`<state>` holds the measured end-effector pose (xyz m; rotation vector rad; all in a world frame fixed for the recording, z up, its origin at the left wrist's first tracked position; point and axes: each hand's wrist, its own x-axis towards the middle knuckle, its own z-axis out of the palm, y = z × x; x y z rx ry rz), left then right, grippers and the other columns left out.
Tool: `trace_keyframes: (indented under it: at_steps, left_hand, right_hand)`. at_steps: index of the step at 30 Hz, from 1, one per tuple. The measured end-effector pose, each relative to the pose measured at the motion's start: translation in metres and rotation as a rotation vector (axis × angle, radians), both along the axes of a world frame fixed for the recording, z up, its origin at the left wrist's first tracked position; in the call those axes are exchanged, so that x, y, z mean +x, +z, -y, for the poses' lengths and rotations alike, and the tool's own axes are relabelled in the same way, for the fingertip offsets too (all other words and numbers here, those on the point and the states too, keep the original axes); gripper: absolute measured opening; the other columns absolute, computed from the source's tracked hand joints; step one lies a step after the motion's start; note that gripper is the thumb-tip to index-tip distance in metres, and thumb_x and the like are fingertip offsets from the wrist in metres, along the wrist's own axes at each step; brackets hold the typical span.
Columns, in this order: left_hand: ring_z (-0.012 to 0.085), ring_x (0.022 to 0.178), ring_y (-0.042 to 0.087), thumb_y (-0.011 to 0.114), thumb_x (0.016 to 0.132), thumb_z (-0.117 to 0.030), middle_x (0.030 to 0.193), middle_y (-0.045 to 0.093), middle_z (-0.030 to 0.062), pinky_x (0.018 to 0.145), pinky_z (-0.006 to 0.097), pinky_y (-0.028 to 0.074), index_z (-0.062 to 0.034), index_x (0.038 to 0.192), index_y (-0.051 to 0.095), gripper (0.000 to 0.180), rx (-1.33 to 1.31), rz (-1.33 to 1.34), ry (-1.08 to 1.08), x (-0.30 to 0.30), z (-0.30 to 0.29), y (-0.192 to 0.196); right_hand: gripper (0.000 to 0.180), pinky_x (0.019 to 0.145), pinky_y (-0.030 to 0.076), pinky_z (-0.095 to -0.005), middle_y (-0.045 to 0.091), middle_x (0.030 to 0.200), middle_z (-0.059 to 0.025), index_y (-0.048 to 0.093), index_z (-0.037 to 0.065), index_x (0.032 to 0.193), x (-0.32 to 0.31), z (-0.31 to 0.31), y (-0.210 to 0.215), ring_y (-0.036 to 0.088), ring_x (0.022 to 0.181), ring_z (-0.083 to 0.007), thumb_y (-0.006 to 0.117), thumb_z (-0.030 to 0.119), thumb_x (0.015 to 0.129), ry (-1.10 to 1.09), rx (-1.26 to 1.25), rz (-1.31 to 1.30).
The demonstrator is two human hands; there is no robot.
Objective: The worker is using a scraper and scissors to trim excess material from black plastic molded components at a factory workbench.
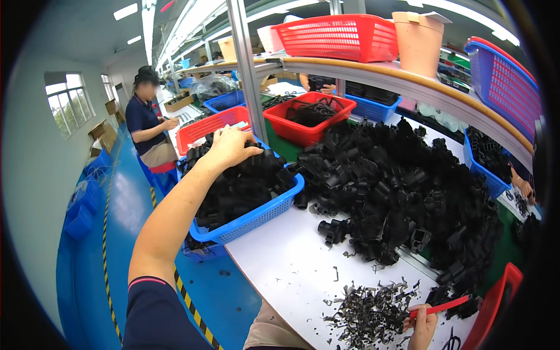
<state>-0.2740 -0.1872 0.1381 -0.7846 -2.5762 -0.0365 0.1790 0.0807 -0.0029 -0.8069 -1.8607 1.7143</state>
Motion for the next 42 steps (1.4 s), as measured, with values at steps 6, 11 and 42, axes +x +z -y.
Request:
trace_keyframes:
  at_steps: [6,11,42]
  left_hand:
    - [0.0286,0.109,0.048,0.068,0.063,-0.057,0.102,0.061,0.0122,0.090,0.049,0.034,-0.0153,0.089,0.069,0.049,0.004,0.344,0.123,-0.010,-0.022,0.013]
    - [0.0292,0.108,0.050,0.066,0.062,-0.061,0.101,0.062,0.0121,0.093,0.051,0.031,-0.0140,0.089,0.070,0.054,-0.143,0.317,0.128,-0.018,-0.034,0.005]
    - [0.0334,0.122,0.038,0.046,0.089,-0.016,0.127,0.043,0.0187,0.101,0.038,0.030,-0.0023,0.125,0.044,0.039,0.605,0.790,-1.158,0.304,-0.190,-0.126]
  right_hand:
    - [0.034,0.054,0.039,-0.0234,0.052,0.067,-0.0041,0.058,-0.002,0.068,-0.004,0.002,-0.015,0.049,0.058,-0.0100,0.044,0.018,0.091,0.051,0.175,-0.124]
    - [0.039,0.058,0.039,-0.0249,0.056,0.066,-0.0056,0.061,-0.004,0.071,-0.001,0.008,-0.007,0.051,0.061,-0.0112,0.042,0.023,0.092,0.132,0.098,-0.076]
    - [0.032,0.086,0.044,-0.0374,0.062,0.096,-0.0192,0.054,-0.004,0.097,0.025,0.003,0.004,0.059,0.092,-0.0265,0.037,0.023,0.095,0.381,-0.267,-0.314]
